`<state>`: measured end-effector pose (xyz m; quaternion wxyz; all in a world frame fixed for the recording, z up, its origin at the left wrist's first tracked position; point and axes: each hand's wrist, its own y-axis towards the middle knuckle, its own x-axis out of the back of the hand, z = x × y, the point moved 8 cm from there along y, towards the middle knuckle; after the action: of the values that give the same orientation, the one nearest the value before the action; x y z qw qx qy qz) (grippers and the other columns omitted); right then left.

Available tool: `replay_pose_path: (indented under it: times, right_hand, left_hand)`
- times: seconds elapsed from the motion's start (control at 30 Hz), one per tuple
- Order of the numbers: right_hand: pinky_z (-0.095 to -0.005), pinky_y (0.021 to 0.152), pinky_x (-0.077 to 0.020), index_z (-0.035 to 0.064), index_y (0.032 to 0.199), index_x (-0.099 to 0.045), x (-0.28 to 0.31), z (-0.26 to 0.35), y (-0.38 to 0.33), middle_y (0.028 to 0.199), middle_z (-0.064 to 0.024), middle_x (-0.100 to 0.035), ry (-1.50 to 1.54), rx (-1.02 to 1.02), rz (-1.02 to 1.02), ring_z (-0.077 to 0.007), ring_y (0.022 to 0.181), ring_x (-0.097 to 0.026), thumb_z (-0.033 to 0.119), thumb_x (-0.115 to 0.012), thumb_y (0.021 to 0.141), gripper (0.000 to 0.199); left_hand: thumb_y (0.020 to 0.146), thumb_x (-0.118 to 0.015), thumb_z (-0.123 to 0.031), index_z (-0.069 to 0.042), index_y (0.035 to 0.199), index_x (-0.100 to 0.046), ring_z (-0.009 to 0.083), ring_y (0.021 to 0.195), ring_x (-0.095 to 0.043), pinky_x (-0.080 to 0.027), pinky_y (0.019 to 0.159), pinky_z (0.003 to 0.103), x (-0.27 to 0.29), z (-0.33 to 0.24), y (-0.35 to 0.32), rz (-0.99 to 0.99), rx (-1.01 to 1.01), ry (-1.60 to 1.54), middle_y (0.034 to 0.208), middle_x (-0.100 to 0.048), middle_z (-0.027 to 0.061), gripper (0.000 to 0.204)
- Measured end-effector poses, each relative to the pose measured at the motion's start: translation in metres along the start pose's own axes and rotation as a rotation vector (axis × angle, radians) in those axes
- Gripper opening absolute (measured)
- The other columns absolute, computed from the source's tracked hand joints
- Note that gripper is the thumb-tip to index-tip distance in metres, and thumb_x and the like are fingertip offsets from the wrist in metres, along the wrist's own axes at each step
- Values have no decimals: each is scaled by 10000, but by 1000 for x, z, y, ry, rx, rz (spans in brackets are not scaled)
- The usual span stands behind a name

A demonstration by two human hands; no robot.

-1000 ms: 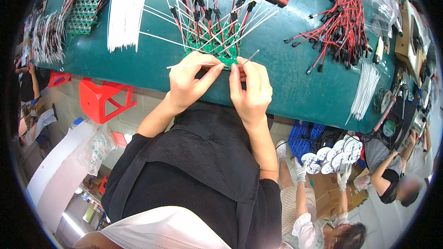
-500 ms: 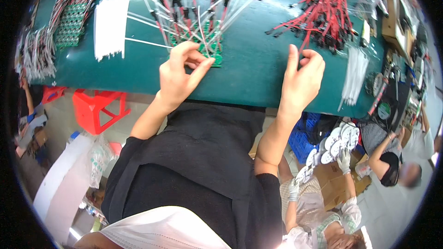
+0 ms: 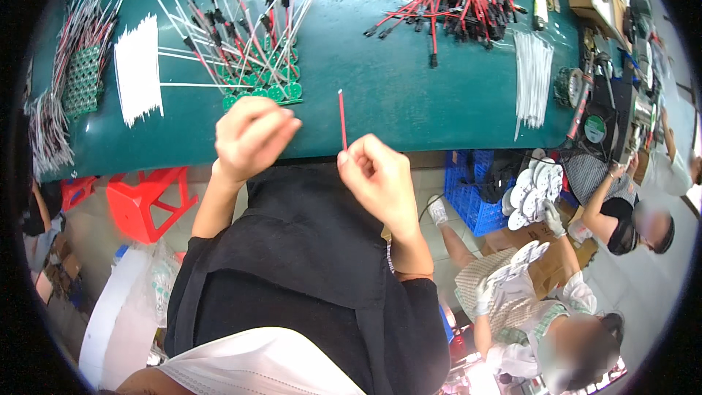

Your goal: Manually inserting wires and connector pins into a plastic grid plate as part of a lighting component assembly.

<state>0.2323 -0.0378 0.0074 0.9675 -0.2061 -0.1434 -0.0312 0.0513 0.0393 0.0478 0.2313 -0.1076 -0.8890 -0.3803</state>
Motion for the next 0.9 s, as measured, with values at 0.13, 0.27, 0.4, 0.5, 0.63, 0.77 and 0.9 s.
replay_pose_path:
  times: [0.13, 0.27, 0.4, 0.5, 0.63, 0.77, 0.9]
  right_hand:
    - [-204, 502, -382, 14, 802, -589, -21, 13, -13, 631, 31, -540, 82, -44, 247, -11, 555, -457, 111, -692, 900, 172]
    - [-221, 556, -422, 10, 854, -634, -18, 24, -3, 706, -1, -579, 128, 68, 319, -46, 617, -506, 118, -681, 909, 130]
    - [-288, 603, -478, 0, 899, -640, 59, 40, 42, 782, -60, -620, -252, 296, -372, -141, 655, -577, 126, -638, 939, 132]
    - [-412, 677, -490, 47, 1021, -616, 98, 38, 69, 847, -88, -587, -882, 245, -706, -275, 775, -592, 298, -667, 924, 274]
    - [-446, 695, -493, 44, 937, -588, 92, 23, 85, 845, -96, -581, -996, 223, -624, -304, 798, -598, 279, -683, 903, 256]
    - [-431, 689, -494, 48, 888, -572, 85, 19, 86, 824, -98, -566, -877, 256, -599, -294, 772, -590, 176, -672, 883, 162]
    - [-427, 688, -492, 49, 890, -571, 84, 16, 84, 823, -94, -562, -846, 253, -600, -289, 769, -585, 176, -672, 884, 162]
  left_hand:
    - [651, -741, -52, -82, 957, -731, 206, 771, -664, -559, 605, 287, -16, -12, -8, 102, -173, 10, 929, -643, 49, 308]
    - [689, -770, -29, -40, 956, -719, 200, 745, -671, -556, 614, 286, -9, -7, -10, 127, -101, -37, 857, -669, 86, 272]
    - [771, -753, 42, 5, 915, -697, 176, 754, -677, -545, 656, 273, 3, 22, -16, -45, 398, -236, 844, -685, 93, 159]
    - [803, -723, 63, 14, 924, -674, 162, 781, -673, -537, 701, 266, 0, 29, -15, -14, 493, -278, 864, -684, 83, 139]
    - [803, -719, 73, 11, 921, -659, 137, 768, -671, -537, 703, 245, -8, 34, -17, 17, 544, -227, 879, -678, 81, 147]
    - [800, -720, 57, 7, 896, -647, 121, 727, -660, -537, 665, 241, -10, 37, -20, 36, 538, -150, 867, -673, 82, 131]
    - [796, -720, 49, 6, 887, -639, 122, 726, -660, -536, 658, 243, -11, 36, -19, 57, 545, -128, 849, -663, 73, 129]
